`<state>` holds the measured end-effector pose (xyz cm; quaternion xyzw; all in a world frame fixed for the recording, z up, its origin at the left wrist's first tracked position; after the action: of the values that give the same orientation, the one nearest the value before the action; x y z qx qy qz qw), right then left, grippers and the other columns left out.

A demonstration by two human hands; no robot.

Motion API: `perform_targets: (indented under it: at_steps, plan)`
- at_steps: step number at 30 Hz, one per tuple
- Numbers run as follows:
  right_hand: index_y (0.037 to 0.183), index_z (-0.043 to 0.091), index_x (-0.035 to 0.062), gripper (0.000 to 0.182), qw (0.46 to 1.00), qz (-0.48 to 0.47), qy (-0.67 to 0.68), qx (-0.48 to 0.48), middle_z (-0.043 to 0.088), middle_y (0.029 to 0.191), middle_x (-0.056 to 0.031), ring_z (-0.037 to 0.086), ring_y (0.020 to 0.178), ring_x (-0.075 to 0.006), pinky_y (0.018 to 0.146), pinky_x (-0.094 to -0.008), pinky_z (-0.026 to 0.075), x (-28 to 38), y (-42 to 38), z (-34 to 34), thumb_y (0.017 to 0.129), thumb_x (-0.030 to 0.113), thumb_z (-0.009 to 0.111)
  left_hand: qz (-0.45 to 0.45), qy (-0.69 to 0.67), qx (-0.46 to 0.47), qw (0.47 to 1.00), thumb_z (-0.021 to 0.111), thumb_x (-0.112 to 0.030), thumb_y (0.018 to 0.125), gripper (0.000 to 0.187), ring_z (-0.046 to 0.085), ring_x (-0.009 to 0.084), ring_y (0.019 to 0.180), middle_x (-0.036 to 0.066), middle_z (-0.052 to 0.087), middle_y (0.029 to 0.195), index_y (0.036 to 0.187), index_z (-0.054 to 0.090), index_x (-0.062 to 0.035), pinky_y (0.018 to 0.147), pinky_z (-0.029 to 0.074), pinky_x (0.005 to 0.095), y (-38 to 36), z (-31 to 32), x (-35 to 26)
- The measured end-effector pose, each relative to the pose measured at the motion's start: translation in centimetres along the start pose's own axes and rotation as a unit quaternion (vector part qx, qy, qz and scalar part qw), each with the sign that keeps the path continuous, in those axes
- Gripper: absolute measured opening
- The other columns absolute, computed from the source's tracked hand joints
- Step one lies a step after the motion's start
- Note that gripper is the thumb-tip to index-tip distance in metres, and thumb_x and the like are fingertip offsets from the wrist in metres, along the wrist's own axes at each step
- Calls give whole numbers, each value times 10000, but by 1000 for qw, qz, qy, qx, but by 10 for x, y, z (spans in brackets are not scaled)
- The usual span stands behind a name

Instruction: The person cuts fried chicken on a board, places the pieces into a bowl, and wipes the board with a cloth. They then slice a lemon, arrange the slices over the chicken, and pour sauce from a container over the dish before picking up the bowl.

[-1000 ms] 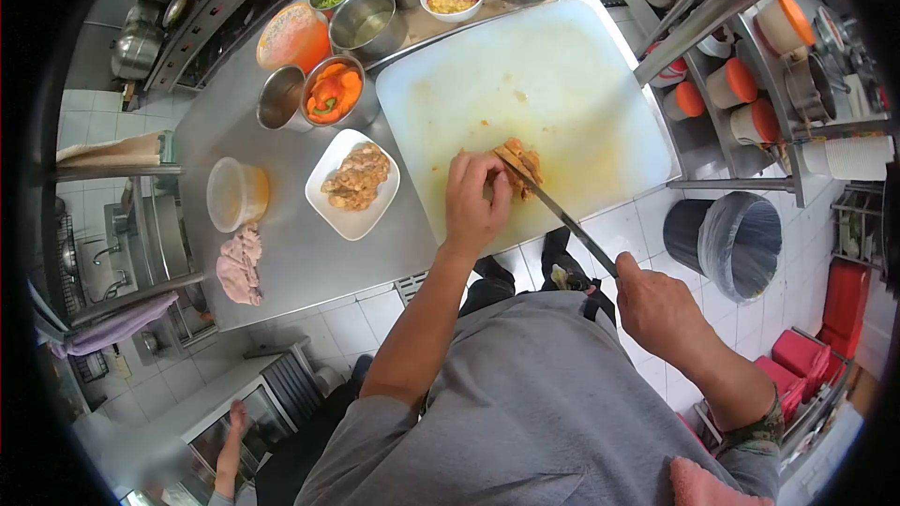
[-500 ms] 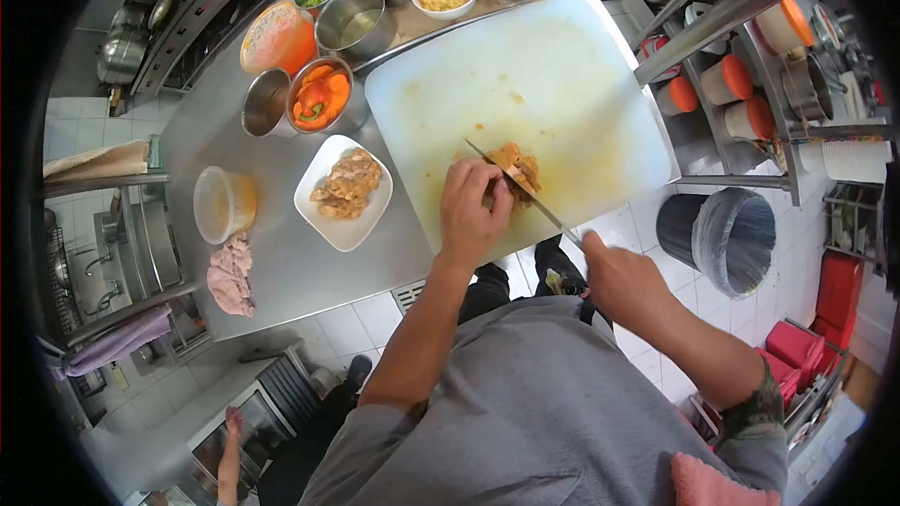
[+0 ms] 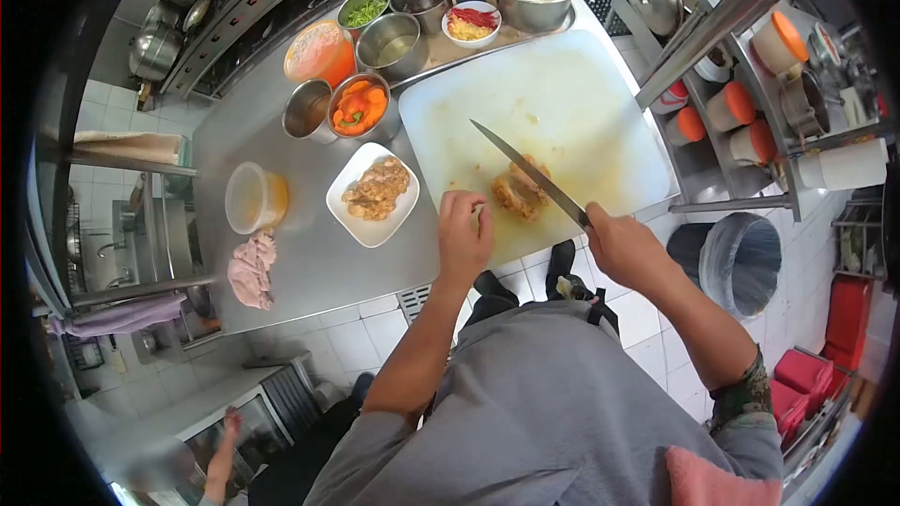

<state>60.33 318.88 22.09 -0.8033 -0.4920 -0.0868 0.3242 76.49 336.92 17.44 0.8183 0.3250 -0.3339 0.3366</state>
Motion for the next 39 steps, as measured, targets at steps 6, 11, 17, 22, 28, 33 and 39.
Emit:
perform_targets:
  at_steps: [6, 11, 17, 22, 28, 33, 39]
  plan:
    - [1081, 437, 32, 161, 1000, 5, -10, -22, 677, 792, -233, 654, 780, -476, 706, -606, 482, -9, -36, 0, 1021, 160, 513, 54, -32, 32, 998, 704, -6, 881, 180, 655, 288, 936, 130, 625, 1000, 1048, 637, -14, 843, 537, 385, 13, 21, -11]
    - [1069, 432, 33, 156, 1000, 24, -2, -19, 665, 773, -243, 647, 776, -481, 706, -611, 474, -15, -44, 4, 1020, 154, 518, 135, -5, 23, 991, 706, -32, 889, 242, 663, 319, 999, 156, 657, 1095, 1113, 616, -14, 879, 540, 392, 36, 27, -36]
    - [1064, 424, 35, 160, 999, 20, 32, -25, 658, 772, -258, 644, 781, -490, 709, -615, 471, -21, -43, 4, 1016, 144, 531, -53, -40, 110, 992, 738, -105, 874, 573, 678, 381, 1096, 232, 673, 1224, 1369, 456, -43, 960, 533, 428, 28, 31, -13]
    - [1072, 419, 32, 168, 999, 12, 43, -9, 660, 772, -258, 644, 773, -489, 699, -610, 474, -19, -43, 0, 1018, 148, 529, -88, 92, 239, 963, 733, -123, 887, 603, 675, 396, 1143, 269, 657, 1287, 1403, 432, -43, 975, 534, 446, 52, 27, -40]
    - [1077, 449, 44, 159, 1000, 19, 1, -17, 676, 774, -231, 668, 772, -460, 687, -578, 501, -22, -52, -6, 1013, 162, 535, -37, 53, 87, 994, 741, -119, 914, 344, 693, 302, 995, 174, 678, 1141, 1220, 615, -26, 866, 558, 388, 35, 2, -21]
    - [1089, 468, 47, 177, 999, 6, -26, 27, 694, 782, -208, 692, 765, -433, 679, -564, 525, -15, -59, 0, 990, 163, 558, -20, -56, 16, 998, 699, -24, 931, 147, 676, 246, 842, 144, 633, 1031, 1071, 665, 2, 749, 565, 334, 5, 14, -19]
    - [1089, 462, 37, 198, 997, 8, -27, 77, 688, 777, -224, 695, 765, -439, 686, -547, 544, -13, -58, 6, 950, 120, 575, -17, -70, 5, 997, 676, 8, 920, 131, 679, 253, 844, 148, 630, 1011, 1049, 651, 12, 756, 563, 334, 8, 30, -13]
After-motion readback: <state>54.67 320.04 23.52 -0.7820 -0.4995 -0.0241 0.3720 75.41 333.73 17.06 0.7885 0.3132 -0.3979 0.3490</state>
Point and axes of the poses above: each hand's wrist, its own y-axis towards the middle knuckle, its own z-axis out of the palm, x = y × z, the point moved 7 cm from there along y, towards the middle knuckle
